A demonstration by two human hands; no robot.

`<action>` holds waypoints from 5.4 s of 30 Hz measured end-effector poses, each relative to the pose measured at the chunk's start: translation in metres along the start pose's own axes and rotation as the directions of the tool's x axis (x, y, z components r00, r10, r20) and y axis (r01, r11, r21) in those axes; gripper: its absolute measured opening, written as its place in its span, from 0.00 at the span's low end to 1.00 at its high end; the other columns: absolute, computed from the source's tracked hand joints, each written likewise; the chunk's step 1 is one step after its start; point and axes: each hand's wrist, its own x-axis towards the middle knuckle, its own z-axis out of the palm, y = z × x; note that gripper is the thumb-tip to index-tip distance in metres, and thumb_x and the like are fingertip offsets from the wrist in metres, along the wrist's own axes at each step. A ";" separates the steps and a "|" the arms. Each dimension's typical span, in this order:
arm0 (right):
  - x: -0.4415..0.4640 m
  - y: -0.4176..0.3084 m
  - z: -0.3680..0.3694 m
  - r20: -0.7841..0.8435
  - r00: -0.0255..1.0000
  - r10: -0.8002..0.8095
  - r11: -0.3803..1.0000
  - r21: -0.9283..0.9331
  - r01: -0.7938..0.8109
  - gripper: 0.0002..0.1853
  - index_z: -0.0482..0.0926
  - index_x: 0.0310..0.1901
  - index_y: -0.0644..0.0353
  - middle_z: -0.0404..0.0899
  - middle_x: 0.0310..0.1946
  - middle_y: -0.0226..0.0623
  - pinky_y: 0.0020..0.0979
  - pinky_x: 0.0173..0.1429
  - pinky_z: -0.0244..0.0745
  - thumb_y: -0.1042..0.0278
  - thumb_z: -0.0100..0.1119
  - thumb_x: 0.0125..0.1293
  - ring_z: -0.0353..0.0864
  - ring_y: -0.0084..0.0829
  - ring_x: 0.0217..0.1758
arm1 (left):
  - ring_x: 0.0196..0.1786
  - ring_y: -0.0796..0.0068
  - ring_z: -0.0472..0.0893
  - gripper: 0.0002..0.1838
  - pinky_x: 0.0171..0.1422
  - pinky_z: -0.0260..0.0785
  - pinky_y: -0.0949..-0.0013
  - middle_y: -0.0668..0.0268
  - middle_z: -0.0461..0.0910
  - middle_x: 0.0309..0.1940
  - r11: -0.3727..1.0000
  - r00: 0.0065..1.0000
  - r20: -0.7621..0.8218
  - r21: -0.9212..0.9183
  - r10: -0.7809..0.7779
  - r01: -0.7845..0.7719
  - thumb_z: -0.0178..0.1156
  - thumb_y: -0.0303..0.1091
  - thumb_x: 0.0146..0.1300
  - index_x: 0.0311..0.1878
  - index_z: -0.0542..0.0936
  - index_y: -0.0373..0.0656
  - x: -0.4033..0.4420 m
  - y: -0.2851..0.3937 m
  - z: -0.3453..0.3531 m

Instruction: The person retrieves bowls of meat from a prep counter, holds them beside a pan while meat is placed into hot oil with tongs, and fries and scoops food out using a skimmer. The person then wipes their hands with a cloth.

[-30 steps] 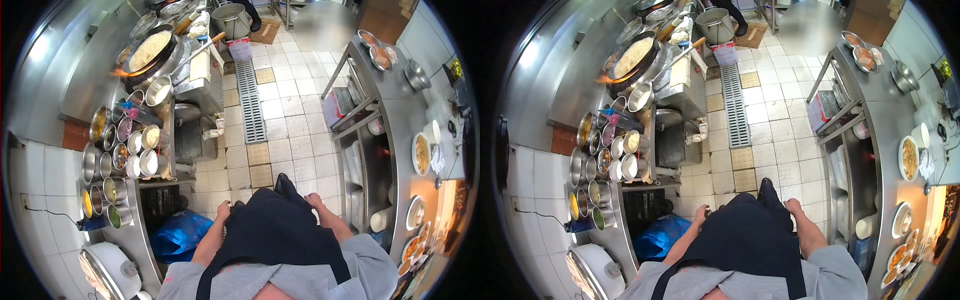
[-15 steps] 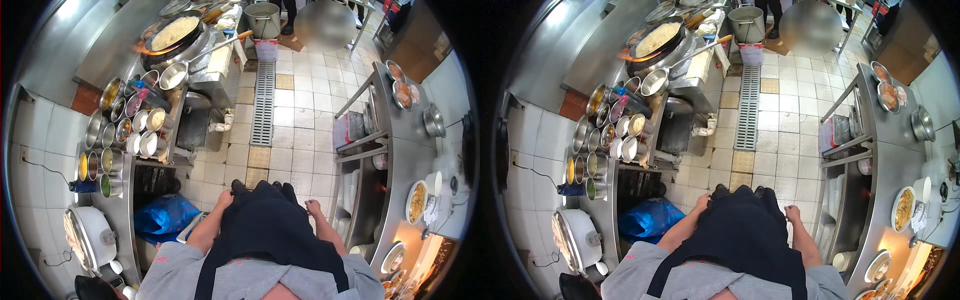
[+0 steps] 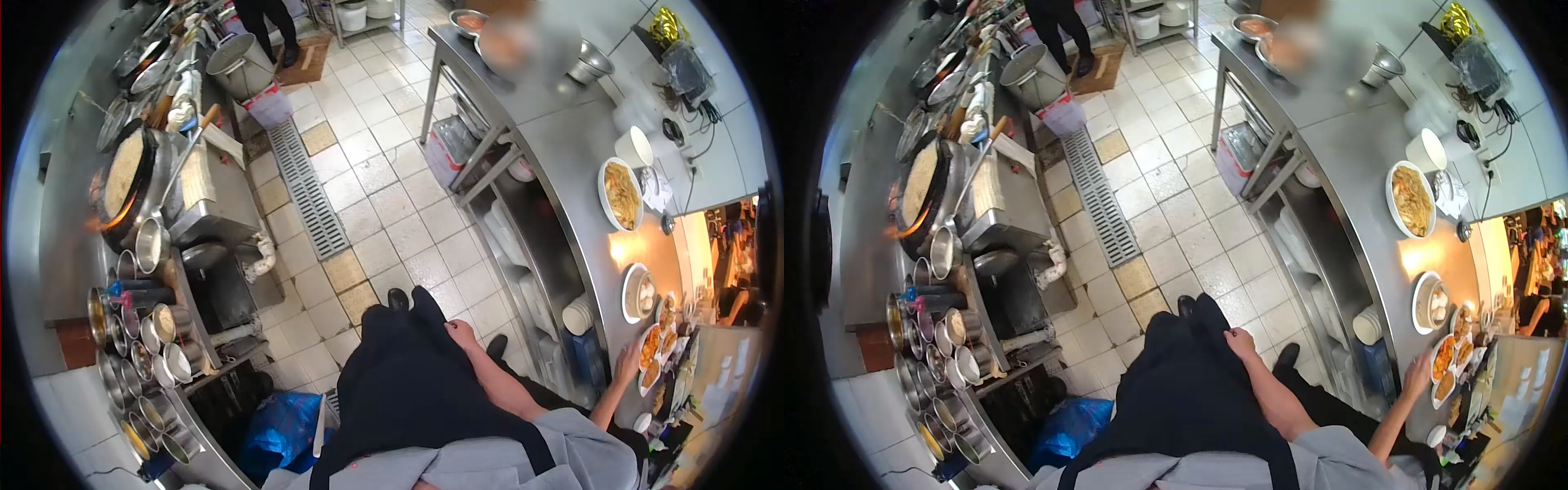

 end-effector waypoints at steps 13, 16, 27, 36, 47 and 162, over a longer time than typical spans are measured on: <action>0.062 -0.050 -0.125 -0.066 0.986 -0.155 0.988 0.017 0.157 0.22 0.78 0.46 0.63 0.79 0.42 0.48 0.36 0.52 0.72 0.53 0.57 0.58 0.79 0.45 0.46 | 0.45 0.50 0.78 0.17 0.48 0.69 0.57 0.47 0.79 0.39 0.942 0.943 0.074 -0.116 0.326 -0.316 0.56 0.40 0.55 0.42 0.80 0.37 0.047 0.196 -0.016; 0.093 -0.094 -0.165 -0.105 0.963 -0.250 0.958 0.117 0.262 0.21 0.77 0.47 0.65 0.79 0.43 0.49 0.35 0.51 0.73 0.57 0.57 0.58 0.80 0.42 0.46 | 0.44 0.50 0.78 0.17 0.48 0.70 0.56 0.47 0.79 0.38 0.880 0.892 0.015 -0.172 0.452 -0.443 0.56 0.40 0.55 0.41 0.81 0.37 0.083 0.284 -0.023; 0.202 -0.362 -0.306 -0.125 0.864 -0.488 0.648 0.611 0.455 0.17 0.74 0.52 0.67 0.80 0.41 0.39 0.23 0.47 0.74 0.69 0.55 0.63 0.79 0.23 0.41 | 0.47 0.48 0.77 0.17 0.52 0.69 0.54 0.47 0.78 0.42 0.751 0.809 -0.014 0.381 0.587 -0.539 0.48 0.32 0.55 0.47 0.77 0.42 0.109 0.631 -0.135; 0.267 -0.527 -0.370 -0.020 0.935 -0.354 0.616 0.748 0.249 0.15 0.73 0.52 0.67 0.80 0.36 0.38 0.17 0.28 0.68 0.72 0.51 0.65 0.74 0.17 0.27 | 0.46 0.48 0.77 0.15 0.50 0.69 0.50 0.48 0.78 0.40 0.621 0.709 -0.051 0.530 0.704 -0.578 0.48 0.30 0.54 0.45 0.76 0.40 0.164 0.885 -0.327; 0.413 -0.708 -0.499 0.034 0.884 -0.466 0.610 0.736 0.293 0.12 0.75 0.49 0.67 0.79 0.28 0.36 0.15 0.25 0.62 0.75 0.52 0.64 0.66 0.13 0.21 | 0.47 0.51 0.77 0.19 0.53 0.69 0.56 0.48 0.79 0.41 0.765 0.759 -0.122 0.193 0.640 -0.614 0.51 0.34 0.53 0.49 0.76 0.39 0.214 1.083 -0.421; 0.905 -0.741 -0.519 -0.032 0.961 0.275 0.951 0.153 -0.267 0.11 0.79 0.32 0.68 0.78 0.18 0.41 0.32 0.21 0.73 0.69 0.51 0.56 0.78 0.31 0.17 | 0.42 0.56 0.80 0.25 0.48 0.70 0.61 0.49 0.80 0.38 0.717 0.760 0.039 0.303 0.649 -0.628 0.61 0.36 0.55 0.55 0.70 0.33 0.357 1.490 -0.676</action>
